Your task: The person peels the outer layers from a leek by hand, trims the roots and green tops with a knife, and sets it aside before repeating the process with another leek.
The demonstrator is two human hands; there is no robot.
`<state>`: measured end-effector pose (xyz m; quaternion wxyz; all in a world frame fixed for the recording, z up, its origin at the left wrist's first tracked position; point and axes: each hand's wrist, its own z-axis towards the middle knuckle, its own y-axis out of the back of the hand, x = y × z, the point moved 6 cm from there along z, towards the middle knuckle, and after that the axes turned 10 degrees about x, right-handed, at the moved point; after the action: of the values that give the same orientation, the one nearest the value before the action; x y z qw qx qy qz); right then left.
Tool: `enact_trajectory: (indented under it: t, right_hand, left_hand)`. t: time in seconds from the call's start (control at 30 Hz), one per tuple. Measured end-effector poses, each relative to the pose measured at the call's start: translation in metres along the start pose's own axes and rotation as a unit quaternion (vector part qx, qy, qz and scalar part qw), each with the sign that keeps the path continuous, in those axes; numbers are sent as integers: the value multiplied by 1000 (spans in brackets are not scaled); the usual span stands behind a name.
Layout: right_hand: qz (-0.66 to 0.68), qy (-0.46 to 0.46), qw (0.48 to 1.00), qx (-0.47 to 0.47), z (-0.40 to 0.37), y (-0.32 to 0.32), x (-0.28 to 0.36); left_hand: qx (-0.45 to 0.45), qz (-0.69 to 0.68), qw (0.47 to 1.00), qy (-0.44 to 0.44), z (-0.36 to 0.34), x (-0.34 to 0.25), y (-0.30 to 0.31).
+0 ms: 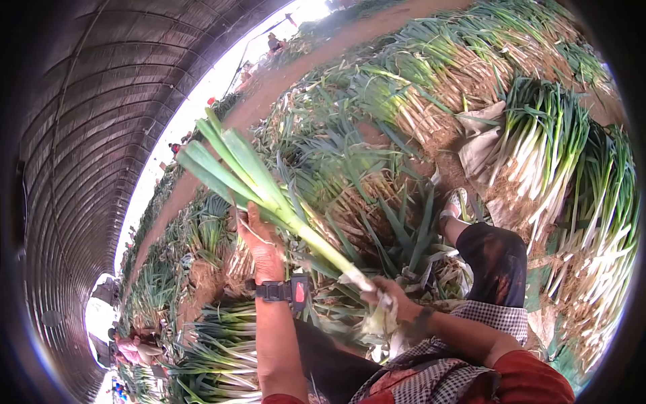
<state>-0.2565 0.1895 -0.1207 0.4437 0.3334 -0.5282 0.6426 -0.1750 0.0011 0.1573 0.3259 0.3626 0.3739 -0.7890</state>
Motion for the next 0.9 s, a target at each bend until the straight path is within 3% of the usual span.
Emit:
enact_trajectory:
  t: [0.07,0.1,0.13,0.2,0.3,0.4,0.47,0.53,0.6,0.67,0.7,0.73,0.77,0.8,0.83,0.87,0.9]
  right_hand:
    - [-167,16,986,-7,-2,12,45]
    - [-182,24,983,22,-1,17,65]
    - [-196,32,979,50,-2,21,82]
    - [-203,-4,976,75,-4,29,99]
    - [-245,-28,965,88,-10,61,100]
    - [-233,-56,965,107,-9,67,105]
    - [-162,-101,974,121,-13,72,94]
    - [-219,-67,967,112,-10,66,93]
    - [-234,-87,962,109,-7,68,83]
    - [-332,-4,935,123,5,48,113]
    - [-315,-7,944,97,7,43,117]
    - [-122,-77,983,110,11,55,90]
    - [-199,-45,973,110,15,54,94]
    - [-276,-14,955,111,20,48,97]
    - [-131,-62,983,117,20,50,79]
    - [17,-107,987,121,19,50,65]
    - [66,-106,986,110,17,44,66]
  left_hand:
    - [-67,-58,996,24,5,-15,21]
    - [-51,-33,998,29,10,-30,27]
    - [-138,-37,988,61,12,-43,42]
    - [-151,22,988,19,23,-72,82]
    - [-38,75,996,-1,31,-108,140]
    - [-111,77,991,8,46,-153,186]
    - [-203,179,962,-40,56,-198,224]
    - [-201,121,962,-136,63,-233,244]
    - [-218,139,957,-128,62,-243,258]
    - [-158,221,962,-38,50,-218,254]
    - [-123,258,958,11,37,-199,256]
    - [15,523,849,75,14,-153,278]
    - [142,732,664,50,-14,-108,299]
    - [216,744,608,173,-38,-70,239]
    - [297,740,532,285,-68,-35,176]
    - [372,761,478,232,-94,-12,159]
    - [378,741,489,263,-100,0,154]
